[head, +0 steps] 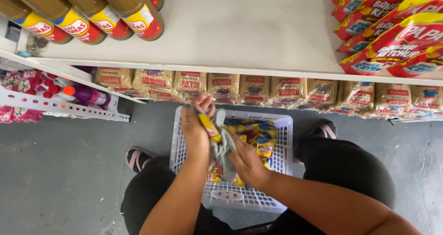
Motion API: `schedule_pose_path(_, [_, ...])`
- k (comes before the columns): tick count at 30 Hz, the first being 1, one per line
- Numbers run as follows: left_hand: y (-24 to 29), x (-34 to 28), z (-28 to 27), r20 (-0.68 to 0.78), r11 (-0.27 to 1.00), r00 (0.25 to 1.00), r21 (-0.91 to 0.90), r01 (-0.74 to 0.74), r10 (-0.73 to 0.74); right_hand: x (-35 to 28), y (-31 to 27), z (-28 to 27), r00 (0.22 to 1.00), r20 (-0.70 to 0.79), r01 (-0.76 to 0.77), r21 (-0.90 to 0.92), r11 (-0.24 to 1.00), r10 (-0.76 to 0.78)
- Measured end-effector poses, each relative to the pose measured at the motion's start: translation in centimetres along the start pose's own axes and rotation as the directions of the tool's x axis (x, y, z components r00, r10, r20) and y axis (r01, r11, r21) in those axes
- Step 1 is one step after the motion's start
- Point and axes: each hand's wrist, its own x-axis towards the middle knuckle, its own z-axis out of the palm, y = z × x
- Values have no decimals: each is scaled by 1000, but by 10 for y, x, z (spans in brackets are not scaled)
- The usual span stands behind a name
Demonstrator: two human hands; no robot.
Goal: Cleaning condiment bottles and sachets with a cloth and arranging them on grocery store shelves.
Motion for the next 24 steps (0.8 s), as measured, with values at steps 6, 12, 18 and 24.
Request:
schedule_pose_path(6, [-13,-12,11,13,973,983,-140,184,-184,14,-40,4,983,10,181,-150,972,-182])
schedule_pose_path(12, [-35,-12,7,-127,978,969,-17,210,-210,15,-26,-2,993,-116,-23,-119,993,9])
schedule_pose_path(18, [-31,10,-20,-312,978,930,-141,154,-192,5,37,-7,985,-135,-147,-311,939,110])
schedule_pose_path(24, [-20,7,-7,-143,952,943,-94,290,-301,35,12,-25,782,-295,-448,346,825,548])
